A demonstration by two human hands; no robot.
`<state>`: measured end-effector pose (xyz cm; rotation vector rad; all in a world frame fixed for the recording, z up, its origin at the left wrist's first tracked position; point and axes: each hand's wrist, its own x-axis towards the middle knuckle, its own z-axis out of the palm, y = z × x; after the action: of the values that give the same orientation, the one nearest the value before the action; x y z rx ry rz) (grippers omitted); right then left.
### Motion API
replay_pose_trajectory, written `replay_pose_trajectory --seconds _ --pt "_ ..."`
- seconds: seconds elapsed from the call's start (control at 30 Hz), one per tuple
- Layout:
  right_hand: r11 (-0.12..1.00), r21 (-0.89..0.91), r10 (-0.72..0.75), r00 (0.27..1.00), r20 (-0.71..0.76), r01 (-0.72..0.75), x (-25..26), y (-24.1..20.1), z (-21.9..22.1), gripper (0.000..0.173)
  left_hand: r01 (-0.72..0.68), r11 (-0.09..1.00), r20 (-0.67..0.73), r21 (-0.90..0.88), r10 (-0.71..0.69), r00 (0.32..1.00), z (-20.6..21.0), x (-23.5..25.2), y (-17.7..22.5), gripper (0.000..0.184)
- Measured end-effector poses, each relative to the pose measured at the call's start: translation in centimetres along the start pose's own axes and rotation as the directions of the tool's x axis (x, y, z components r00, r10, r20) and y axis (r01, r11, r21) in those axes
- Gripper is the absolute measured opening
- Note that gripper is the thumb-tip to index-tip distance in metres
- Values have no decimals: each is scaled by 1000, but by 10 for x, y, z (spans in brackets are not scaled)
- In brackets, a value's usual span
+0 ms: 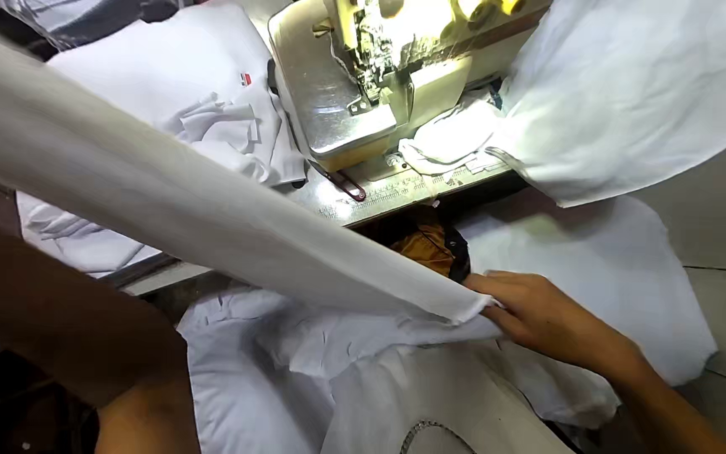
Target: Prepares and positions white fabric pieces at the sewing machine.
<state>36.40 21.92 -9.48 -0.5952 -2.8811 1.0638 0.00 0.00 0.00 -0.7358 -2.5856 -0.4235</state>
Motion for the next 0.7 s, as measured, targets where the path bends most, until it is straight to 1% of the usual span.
replay_pose_trajectory --seconds 0.03,0.07,0.1,0.13,0.17,0.2,0.23,0.3,0.33,0.37,0.4,0.43,0.47,0.5,0.53,0.57,0.6,0.63,0.67,0.7 --pt "993 -46 118 986 122 -113 -12 4 -11 22 -34 956 2 -293 36 999 -1 38 45 38" --pt "972 -83 234 945 229 -221 -18 10 -20 26 -123 835 -4 -537 143 990 2 75 84 29" --pt "948 -102 318 910 265 -301 -18 14 -28 32 -327 688 -84 -648 362 928 14 105 108 25" --pt "947 -93 319 930 186 -306 -13 17 -35 39 -494 514 -185 -702 538 822 30 121 132 22" --pt "964 -77 260 965 38 -256 -2 15 -41 47 -565 350 -251 -747 638 728 47 122 151 20" --pt "979 -37 194 973 -125 -200 15 8 -46 55 -580 240 -276 -778 700 659 63 115 164 18" --pt "989 45 150 951 -272 -143 36 -2 -51 60 -565 183 -271 -805 733 624 75 104 173 17" --pt "970 237 64 888 -455 52 83 -22 -57 71 -518 173 -221 -838 760 611 90 83 186 14" --pt "942 295 19 849 -528 161 107 -30 -59 72 -495 184 -192 -849 765 614 94 75 190 13" --pt "919 318 -4 811 -585 234 129 -36 -59 68 -472 194 -169 -860 764 623 97 70 194 13" --pt "906 327 -1 774 -633 269 147 -42 -58 61 -443 195 -149 -875 762 630 98 67 196 13" --pt "898 341 28 736 -676 279 163 -45 -57 48 -407 189 -127 -894 764 632 99 67 196 15" --pt "891 364 68 714 -697 271 174 -47 -56 33 -366 187 -95 -912 771 630 100 67 193 19" --pt "882 385 87 709 -700 272 181 -47 -56 22 -313 189 -50 -931 783 620 100 68 187 24" --pt "875 393 85 710 -699 282 184 -47 -55 15 -254 198 6 -947 800 600 101 69 176 31" --pt "868 396 73 712 -698 299 185 -46 -55 11 -216 235 72 -948 817 572 102 69 160 37" --pt "855 403 57 714 -697 326 183 -45 -54 10 -211 317 155 -925 820 551 102 67 140 41" --pt "836 413 35 717 -696 360 179 -43 -54 10 -244 416 234 -876 809 539 101 62 114 42" --pt "812 430 15 724 -690 393 172 -42 -55 12 -297 501 292 -813 791 538 101 57 84 39" --pt "787 452 11 723 -691 420 166 -40 -57 12 -362 560 318 -746 776 545 104 54 52 29"
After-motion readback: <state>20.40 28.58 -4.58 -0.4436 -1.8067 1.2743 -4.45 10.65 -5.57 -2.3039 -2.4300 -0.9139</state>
